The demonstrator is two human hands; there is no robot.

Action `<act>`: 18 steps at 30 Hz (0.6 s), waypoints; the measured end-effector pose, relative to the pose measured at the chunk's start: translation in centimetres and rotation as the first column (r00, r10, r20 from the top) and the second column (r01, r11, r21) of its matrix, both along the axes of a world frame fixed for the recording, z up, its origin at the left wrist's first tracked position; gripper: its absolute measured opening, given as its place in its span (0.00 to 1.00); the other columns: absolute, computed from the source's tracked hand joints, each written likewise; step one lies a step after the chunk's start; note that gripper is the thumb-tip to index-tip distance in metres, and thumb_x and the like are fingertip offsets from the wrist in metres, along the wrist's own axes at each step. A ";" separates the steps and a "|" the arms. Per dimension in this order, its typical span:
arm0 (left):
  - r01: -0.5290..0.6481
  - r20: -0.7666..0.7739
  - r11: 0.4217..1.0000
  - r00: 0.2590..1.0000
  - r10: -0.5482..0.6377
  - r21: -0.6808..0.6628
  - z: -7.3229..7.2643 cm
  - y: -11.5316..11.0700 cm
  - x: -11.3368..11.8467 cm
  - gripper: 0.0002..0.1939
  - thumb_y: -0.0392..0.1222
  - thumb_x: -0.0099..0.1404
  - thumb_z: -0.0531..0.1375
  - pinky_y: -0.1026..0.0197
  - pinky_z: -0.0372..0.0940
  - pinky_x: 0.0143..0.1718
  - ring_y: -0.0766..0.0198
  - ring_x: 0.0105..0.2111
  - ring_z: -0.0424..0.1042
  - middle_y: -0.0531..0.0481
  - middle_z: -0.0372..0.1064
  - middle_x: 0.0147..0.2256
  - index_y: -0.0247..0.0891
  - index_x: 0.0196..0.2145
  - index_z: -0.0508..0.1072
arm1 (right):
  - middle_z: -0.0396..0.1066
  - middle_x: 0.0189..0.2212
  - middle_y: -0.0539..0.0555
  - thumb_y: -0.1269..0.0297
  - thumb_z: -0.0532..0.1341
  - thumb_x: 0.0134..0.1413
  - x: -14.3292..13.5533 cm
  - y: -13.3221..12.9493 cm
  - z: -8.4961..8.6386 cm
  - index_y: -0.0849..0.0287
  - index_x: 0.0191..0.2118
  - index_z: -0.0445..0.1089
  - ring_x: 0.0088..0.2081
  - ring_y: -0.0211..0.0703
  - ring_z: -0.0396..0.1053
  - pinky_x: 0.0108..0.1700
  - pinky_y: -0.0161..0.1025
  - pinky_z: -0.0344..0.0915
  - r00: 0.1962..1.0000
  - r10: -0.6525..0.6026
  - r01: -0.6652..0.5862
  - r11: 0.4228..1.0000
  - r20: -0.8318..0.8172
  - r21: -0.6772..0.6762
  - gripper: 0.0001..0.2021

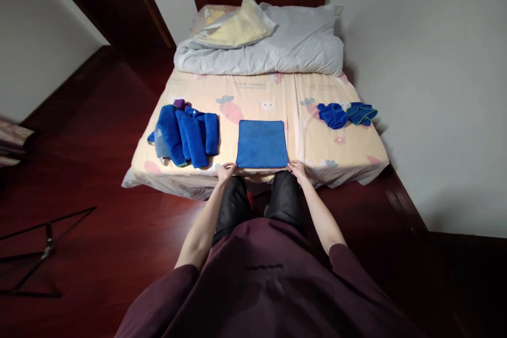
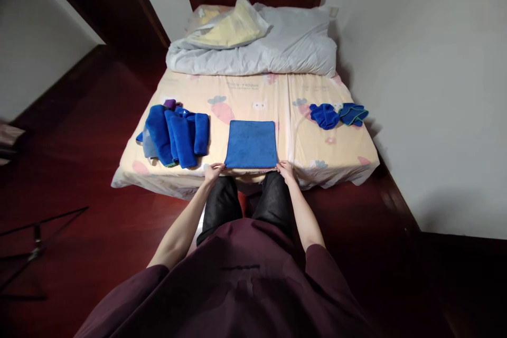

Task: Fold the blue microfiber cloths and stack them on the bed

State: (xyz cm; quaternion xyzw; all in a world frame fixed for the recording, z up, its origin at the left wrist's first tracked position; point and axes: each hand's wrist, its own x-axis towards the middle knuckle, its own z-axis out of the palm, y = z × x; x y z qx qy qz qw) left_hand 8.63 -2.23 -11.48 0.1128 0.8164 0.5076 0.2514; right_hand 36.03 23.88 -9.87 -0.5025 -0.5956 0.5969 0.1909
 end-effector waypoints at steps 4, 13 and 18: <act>-0.013 -0.007 0.999 1.000 0.014 0.033 0.2 0.8 -0.5 0.24 0.52 0.57 0.67 0.60 0.69 0.38 0.56 0.34 0.79 0.44 0.79 0.30 0.35 0.48 0.81 | 0.81 0.36 0.53 0.57 0.70 0.53 -0.5 0.2 0.8 0.58 0.42 0.78 0.29 0.37 0.73 0.29 0.31 0.66 0.994 0.038 -0.037 0.999 -0.099 0.010 0.13; 0.063 0.013 0.983 0.998 -0.066 0.171 0.4 1.3 -1.7 0.23 0.54 0.56 0.69 0.55 0.72 0.44 0.53 0.40 0.79 0.41 0.82 0.38 0.34 0.44 0.83 | 0.78 0.29 0.52 0.61 0.73 0.41 -1.5 1.3 0.6 0.61 0.44 0.80 0.33 0.44 0.74 0.40 0.40 0.74 0.991 0.105 -0.086 0.975 -0.083 0.203 0.20; 0.093 0.025 0.978 0.995 -0.099 0.185 1.1 1.9 -1.9 0.26 0.48 0.50 0.74 0.58 0.72 0.42 0.57 0.37 0.78 0.43 0.81 0.37 0.33 0.45 0.82 | 0.79 0.32 0.55 0.64 0.71 0.42 -2.8 2.1 0.3 0.61 0.37 0.79 0.33 0.44 0.74 0.39 0.40 0.73 0.996 0.081 -0.068 0.951 -0.031 0.303 0.13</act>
